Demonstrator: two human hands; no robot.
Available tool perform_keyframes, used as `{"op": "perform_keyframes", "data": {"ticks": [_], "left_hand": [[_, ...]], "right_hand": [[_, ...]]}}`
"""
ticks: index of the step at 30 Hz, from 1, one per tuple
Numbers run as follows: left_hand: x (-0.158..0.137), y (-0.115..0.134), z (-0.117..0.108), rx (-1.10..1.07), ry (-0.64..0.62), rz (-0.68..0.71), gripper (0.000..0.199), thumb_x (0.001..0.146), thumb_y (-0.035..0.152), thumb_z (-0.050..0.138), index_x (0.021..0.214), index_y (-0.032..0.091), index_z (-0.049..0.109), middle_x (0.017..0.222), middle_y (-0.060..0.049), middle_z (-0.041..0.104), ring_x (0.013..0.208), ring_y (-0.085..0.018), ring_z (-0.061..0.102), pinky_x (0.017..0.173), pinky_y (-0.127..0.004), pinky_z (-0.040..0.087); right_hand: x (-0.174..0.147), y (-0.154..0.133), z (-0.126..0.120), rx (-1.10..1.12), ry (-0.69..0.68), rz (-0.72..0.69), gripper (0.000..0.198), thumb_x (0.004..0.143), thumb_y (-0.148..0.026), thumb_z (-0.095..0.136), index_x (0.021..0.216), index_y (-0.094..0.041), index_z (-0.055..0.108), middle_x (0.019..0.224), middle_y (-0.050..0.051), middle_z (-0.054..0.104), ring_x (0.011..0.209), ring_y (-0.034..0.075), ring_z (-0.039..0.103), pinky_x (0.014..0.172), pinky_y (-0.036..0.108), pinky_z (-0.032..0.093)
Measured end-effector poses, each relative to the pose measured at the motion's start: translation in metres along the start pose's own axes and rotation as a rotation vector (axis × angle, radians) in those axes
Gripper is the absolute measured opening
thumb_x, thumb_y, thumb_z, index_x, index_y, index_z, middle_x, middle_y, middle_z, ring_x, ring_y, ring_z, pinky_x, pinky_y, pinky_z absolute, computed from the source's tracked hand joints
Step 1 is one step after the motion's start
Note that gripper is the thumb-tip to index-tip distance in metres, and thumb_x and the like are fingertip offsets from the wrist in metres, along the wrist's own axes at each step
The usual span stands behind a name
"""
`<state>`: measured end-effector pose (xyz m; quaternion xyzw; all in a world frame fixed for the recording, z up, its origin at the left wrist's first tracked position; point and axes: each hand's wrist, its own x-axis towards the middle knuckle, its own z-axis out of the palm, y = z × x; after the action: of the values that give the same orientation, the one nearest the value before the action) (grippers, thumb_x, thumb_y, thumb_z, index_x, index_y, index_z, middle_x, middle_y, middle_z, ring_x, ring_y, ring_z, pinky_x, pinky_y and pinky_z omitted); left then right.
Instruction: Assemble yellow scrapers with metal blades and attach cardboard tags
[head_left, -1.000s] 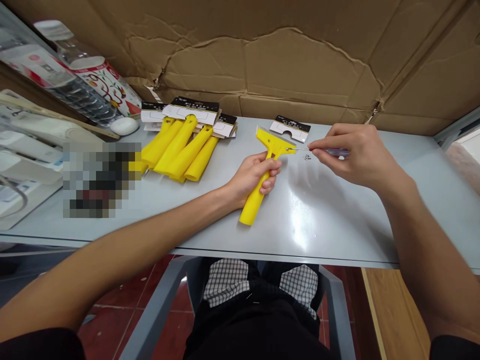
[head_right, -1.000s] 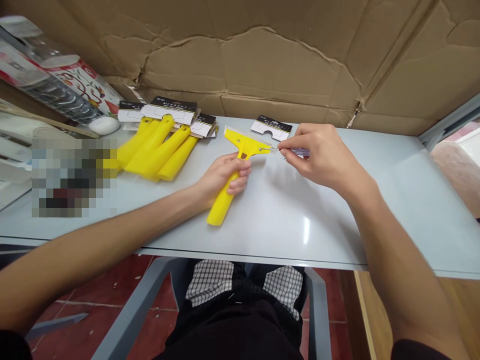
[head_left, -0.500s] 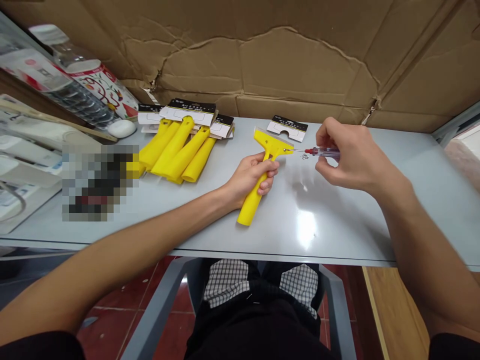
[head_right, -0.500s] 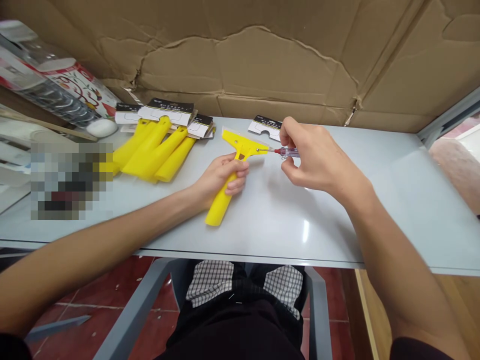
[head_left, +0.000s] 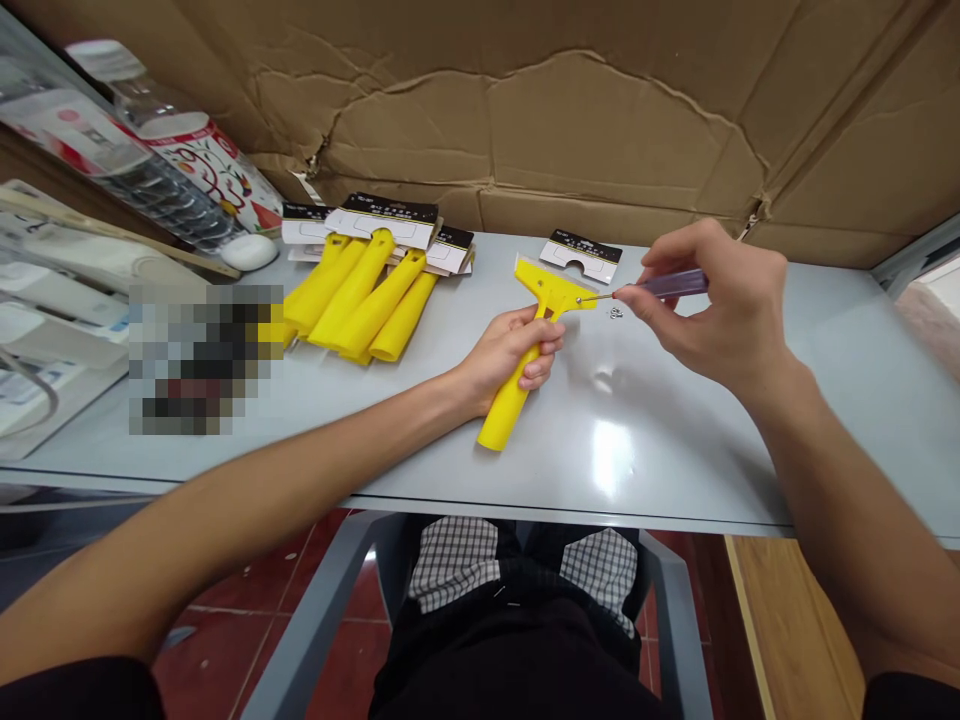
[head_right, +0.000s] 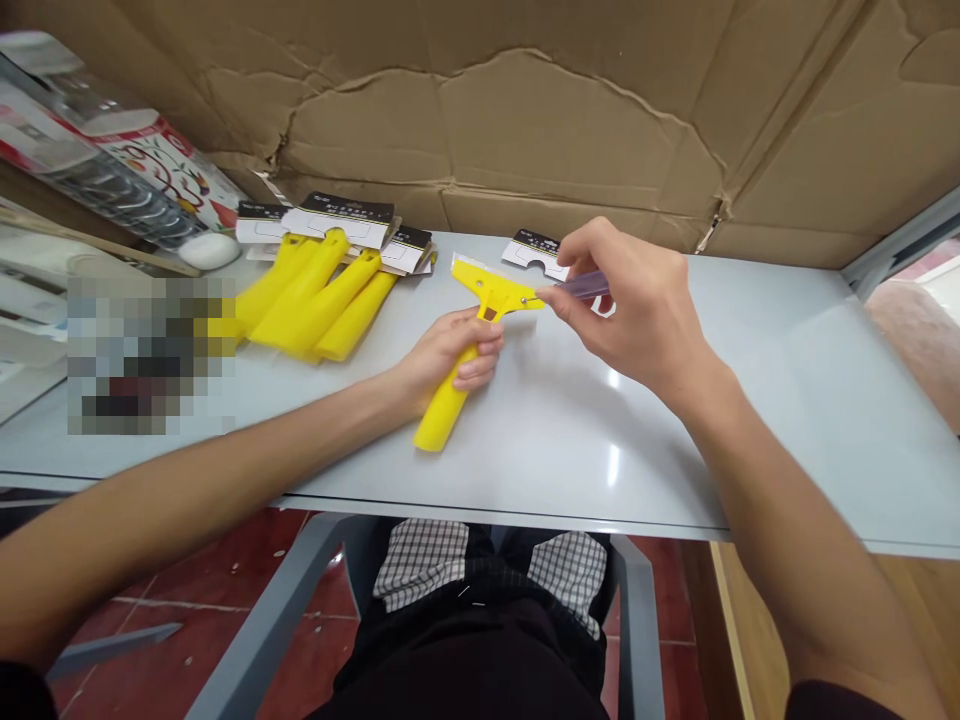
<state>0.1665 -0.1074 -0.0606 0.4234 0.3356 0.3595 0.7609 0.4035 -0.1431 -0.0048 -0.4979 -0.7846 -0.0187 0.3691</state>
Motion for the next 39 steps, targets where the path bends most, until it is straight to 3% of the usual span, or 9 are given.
{"op": "perform_keyframes", "data": {"ticks": [7,12,17,22,25,28,34,39], "left_hand": [[0.0001,0.0013,0.0007,-0.008,0.002,-0.017,0.028,0.082,0.018,0.077,0.078,0.020,0.049,0.066,0.007,0.052,0.039,-0.001,0.037,0.034,-0.013,0.031],[0.0007,0.0021,0.0004,-0.025,-0.007,-0.030,0.027,0.083,0.017,0.077,0.078,0.020,0.050,0.066,0.007,0.053,0.039,-0.001,0.037,0.033,-0.013,0.031],[0.0013,0.0023,0.0005,-0.047,0.016,-0.047,0.024,0.085,0.015,0.074,0.077,0.019,0.052,0.066,0.007,0.053,0.039,-0.001,0.037,0.033,-0.013,0.032],[0.0011,0.0022,0.0005,-0.058,0.007,-0.042,0.025,0.085,0.015,0.075,0.077,0.019,0.052,0.066,0.007,0.053,0.038,0.000,0.037,0.033,-0.012,0.031],[0.0010,0.0025,0.0008,-0.058,0.015,-0.045,0.025,0.085,0.015,0.074,0.077,0.019,0.051,0.066,0.007,0.053,0.039,0.000,0.037,0.033,-0.012,0.031],[0.0012,0.0027,0.0010,-0.055,0.031,-0.057,0.024,0.085,0.015,0.074,0.077,0.019,0.052,0.066,0.007,0.053,0.038,0.000,0.036,0.033,-0.012,0.031],[0.0018,0.0021,0.0000,-0.074,0.012,-0.051,0.022,0.087,0.013,0.072,0.077,0.018,0.052,0.066,0.007,0.053,0.038,0.000,0.038,0.033,-0.012,0.031],[0.0021,0.0025,-0.0002,-0.089,0.035,-0.063,0.021,0.087,0.013,0.072,0.079,0.018,0.054,0.067,0.007,0.053,0.039,0.000,0.038,0.033,-0.012,0.031]], "right_hand": [[-0.0037,0.0004,0.0044,-0.071,0.044,-0.030,0.026,0.101,-0.044,0.063,0.123,-0.030,0.066,0.105,0.012,0.074,0.098,0.036,0.077,0.074,0.050,0.062],[-0.0013,0.0010,0.0093,-0.064,0.152,-0.096,0.015,0.107,-0.044,0.058,0.112,-0.030,0.063,0.098,0.008,0.072,0.082,0.028,0.073,0.070,0.046,0.060],[0.0001,0.0032,0.0087,-0.094,0.093,-0.053,0.019,0.107,-0.047,0.058,0.104,-0.031,0.066,0.083,0.005,0.070,0.074,0.027,0.070,0.068,0.043,0.055],[-0.0022,0.0001,0.0055,-0.096,0.101,-0.057,0.016,0.103,-0.041,0.059,0.114,-0.031,0.064,0.088,0.004,0.072,0.067,0.025,0.069,0.063,0.042,0.052],[-0.0014,-0.0022,0.0058,-0.093,0.104,-0.049,0.009,0.106,-0.038,0.055,0.107,-0.032,0.061,0.086,0.003,0.073,0.067,0.024,0.069,0.061,0.041,0.050],[0.0002,-0.0020,0.0067,-0.111,0.106,-0.012,0.014,0.106,-0.043,0.059,0.099,-0.031,0.059,0.075,0.002,0.071,0.066,0.024,0.069,0.061,0.040,0.048],[-0.0009,0.0001,0.0069,-0.107,0.147,-0.102,0.008,0.096,-0.032,0.061,0.104,-0.029,0.059,0.070,-0.001,0.068,0.051,0.021,0.060,0.056,0.039,0.047],[-0.0011,0.0003,0.0079,-0.154,0.106,-0.030,0.015,0.106,-0.042,0.054,0.106,-0.031,0.063,0.071,0.000,0.072,0.058,0.023,0.067,0.057,0.039,0.049]]}}
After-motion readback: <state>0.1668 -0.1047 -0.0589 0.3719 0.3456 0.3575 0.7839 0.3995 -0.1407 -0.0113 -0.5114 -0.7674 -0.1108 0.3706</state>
